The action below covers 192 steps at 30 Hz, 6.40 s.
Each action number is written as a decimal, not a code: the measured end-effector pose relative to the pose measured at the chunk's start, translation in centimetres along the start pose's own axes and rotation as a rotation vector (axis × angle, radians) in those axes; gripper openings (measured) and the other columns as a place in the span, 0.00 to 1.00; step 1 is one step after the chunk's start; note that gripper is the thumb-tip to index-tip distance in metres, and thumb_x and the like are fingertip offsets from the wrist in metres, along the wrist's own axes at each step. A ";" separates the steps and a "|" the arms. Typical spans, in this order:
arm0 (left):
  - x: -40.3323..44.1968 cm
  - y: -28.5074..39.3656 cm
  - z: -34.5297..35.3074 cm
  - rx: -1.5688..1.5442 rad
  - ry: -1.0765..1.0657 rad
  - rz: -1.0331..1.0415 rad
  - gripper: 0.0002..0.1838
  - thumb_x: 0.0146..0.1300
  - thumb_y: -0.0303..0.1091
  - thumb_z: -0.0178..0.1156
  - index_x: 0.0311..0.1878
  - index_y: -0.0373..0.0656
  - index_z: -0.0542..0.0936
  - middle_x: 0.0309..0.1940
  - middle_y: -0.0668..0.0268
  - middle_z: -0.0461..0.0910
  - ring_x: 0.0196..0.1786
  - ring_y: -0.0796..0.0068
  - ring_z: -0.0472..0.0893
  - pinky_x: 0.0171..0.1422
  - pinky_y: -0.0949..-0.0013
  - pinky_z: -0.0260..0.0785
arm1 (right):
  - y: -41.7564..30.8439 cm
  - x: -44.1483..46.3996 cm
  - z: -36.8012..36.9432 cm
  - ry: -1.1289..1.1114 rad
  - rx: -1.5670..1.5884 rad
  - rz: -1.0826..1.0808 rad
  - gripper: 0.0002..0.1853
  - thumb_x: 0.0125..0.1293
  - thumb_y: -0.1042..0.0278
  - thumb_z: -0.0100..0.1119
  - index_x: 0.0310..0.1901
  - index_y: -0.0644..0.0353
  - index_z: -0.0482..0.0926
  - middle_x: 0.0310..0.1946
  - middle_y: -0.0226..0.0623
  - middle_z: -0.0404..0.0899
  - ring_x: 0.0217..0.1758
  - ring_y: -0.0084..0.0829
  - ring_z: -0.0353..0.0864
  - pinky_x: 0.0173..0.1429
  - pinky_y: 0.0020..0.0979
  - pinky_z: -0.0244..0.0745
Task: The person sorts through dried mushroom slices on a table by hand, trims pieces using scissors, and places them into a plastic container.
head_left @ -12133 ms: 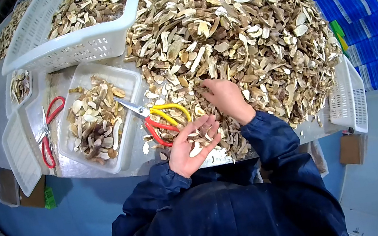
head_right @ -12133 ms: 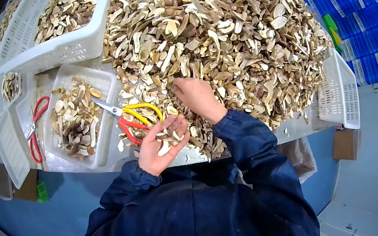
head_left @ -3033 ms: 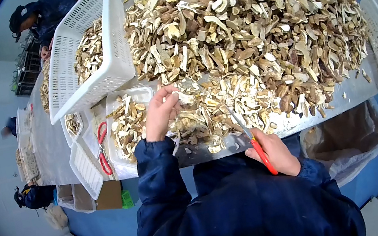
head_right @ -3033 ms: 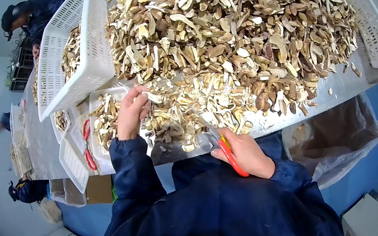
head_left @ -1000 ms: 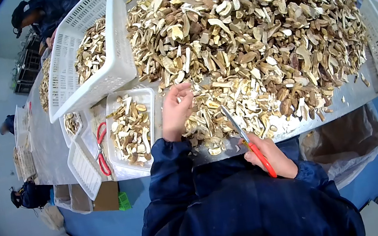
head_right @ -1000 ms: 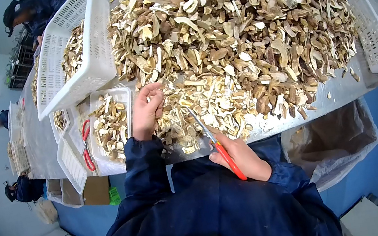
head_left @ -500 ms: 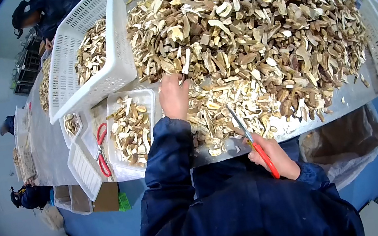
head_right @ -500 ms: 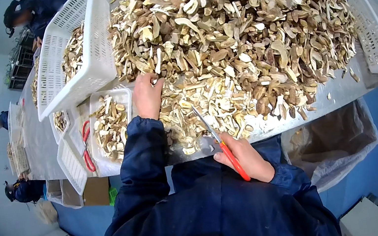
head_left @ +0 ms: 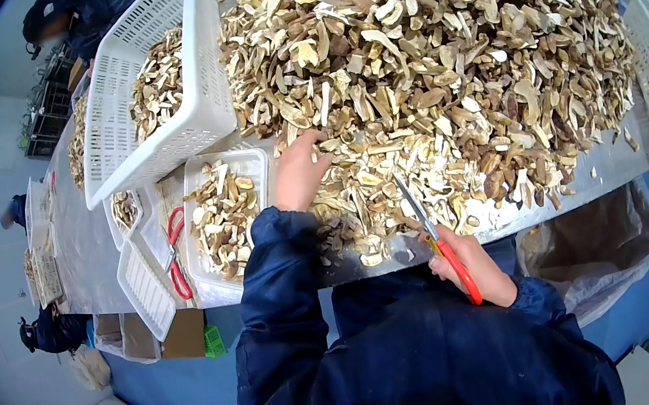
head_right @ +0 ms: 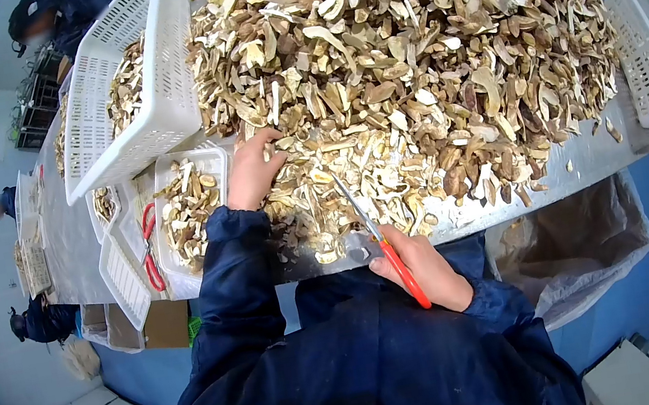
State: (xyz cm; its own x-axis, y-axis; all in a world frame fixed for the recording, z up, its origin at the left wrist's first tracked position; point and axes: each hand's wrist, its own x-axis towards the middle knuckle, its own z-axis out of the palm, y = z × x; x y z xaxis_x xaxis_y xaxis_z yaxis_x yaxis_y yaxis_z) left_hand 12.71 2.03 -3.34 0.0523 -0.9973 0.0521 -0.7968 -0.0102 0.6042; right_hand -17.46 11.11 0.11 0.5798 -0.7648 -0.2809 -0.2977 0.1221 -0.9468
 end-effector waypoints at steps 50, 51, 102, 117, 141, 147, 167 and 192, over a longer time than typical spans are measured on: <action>-1.4 -2.1 -4.1 -0.020 0.201 -0.242 0.21 0.57 0.36 0.61 0.51 0.33 0.78 0.40 0.49 0.82 0.42 0.54 0.82 0.49 0.61 0.73 | 0.7 -0.1 -0.3 0.033 -0.034 0.011 0.24 0.63 0.58 0.62 0.53 0.66 0.70 0.17 0.42 0.67 0.20 0.37 0.68 0.29 0.34 0.64; -0.4 -2.9 -2.6 0.078 0.252 -0.227 0.20 0.56 0.37 0.62 0.49 0.33 0.78 0.40 0.48 0.81 0.42 0.51 0.81 0.49 0.58 0.72 | 0.8 -0.2 -0.3 0.033 -0.042 0.009 0.24 0.63 0.57 0.62 0.53 0.67 0.70 0.18 0.43 0.67 0.20 0.38 0.68 0.29 0.34 0.65; -6.9 6.4 -1.2 -1.340 -0.482 -0.418 0.17 0.68 0.34 0.55 0.58 0.41 0.71 0.40 0.66 0.78 0.40 0.79 0.78 0.40 0.78 0.71 | -0.9 -0.4 0.5 -0.037 -0.226 0.048 0.24 0.64 0.53 0.61 0.49 0.67 0.71 0.23 0.51 0.77 0.28 0.55 0.78 0.33 0.44 0.71; -6.8 5.8 -0.3 -1.868 -0.411 -0.386 0.28 0.72 0.31 0.43 0.71 0.32 0.53 0.69 0.51 0.60 0.71 0.61 0.64 0.73 0.62 0.61 | -0.8 -0.5 -0.1 0.041 -0.134 0.048 0.22 0.66 0.54 0.57 0.53 0.64 0.72 0.25 0.46 0.77 0.30 0.45 0.79 0.36 0.37 0.73; -8.0 5.7 -1.9 -1.071 -0.769 -0.248 0.17 0.70 0.36 0.54 0.53 0.32 0.77 0.39 0.61 0.83 0.39 0.76 0.84 0.45 0.77 0.75 | -2.5 0.3 -1.8 0.025 -0.540 -0.111 0.37 0.47 0.49 0.74 0.54 0.62 0.70 0.27 0.42 0.75 0.33 0.44 0.77 0.38 0.41 0.71; -7.4 5.8 -2.2 -1.036 -0.850 -0.343 0.14 0.69 0.34 0.55 0.48 0.33 0.78 0.37 0.60 0.83 0.37 0.77 0.83 0.42 0.78 0.75 | -1.5 0.0 -0.5 -0.069 -0.494 -0.007 0.28 0.55 0.46 0.68 0.44 0.63 0.72 0.20 0.48 0.76 0.27 0.52 0.78 0.31 0.45 0.71; 0.3 -1.3 0.3 0.112 -0.006 -0.254 0.18 0.59 0.42 0.63 0.45 0.36 0.79 0.38 0.45 0.81 0.44 0.45 0.80 0.49 0.54 0.70 | -0.8 -1.1 -0.8 0.060 -0.421 -0.024 0.25 0.60 0.49 0.65 0.44 0.64 0.71 0.21 0.49 0.76 0.26 0.53 0.78 0.30 0.44 0.69; -1.2 -2.5 -3.8 0.002 0.177 -0.383 0.19 0.67 0.44 0.52 0.44 0.36 0.80 0.28 0.52 0.81 0.32 0.62 0.80 0.40 0.59 0.72 | -0.4 -0.7 -1.2 0.063 -0.411 -0.039 0.25 0.60 0.50 0.65 0.46 0.63 0.71 0.21 0.48 0.76 0.25 0.52 0.78 0.29 0.44 0.69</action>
State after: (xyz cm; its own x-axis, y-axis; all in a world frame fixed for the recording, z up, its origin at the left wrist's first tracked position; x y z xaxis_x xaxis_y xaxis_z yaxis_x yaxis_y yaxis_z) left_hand 16.91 3.57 -1.94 0.4472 -0.8935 -0.0398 -0.7010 -0.3778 0.6049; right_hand -18.64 10.80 0.89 0.5529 -0.8025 -0.2242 -0.5618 -0.1603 -0.8116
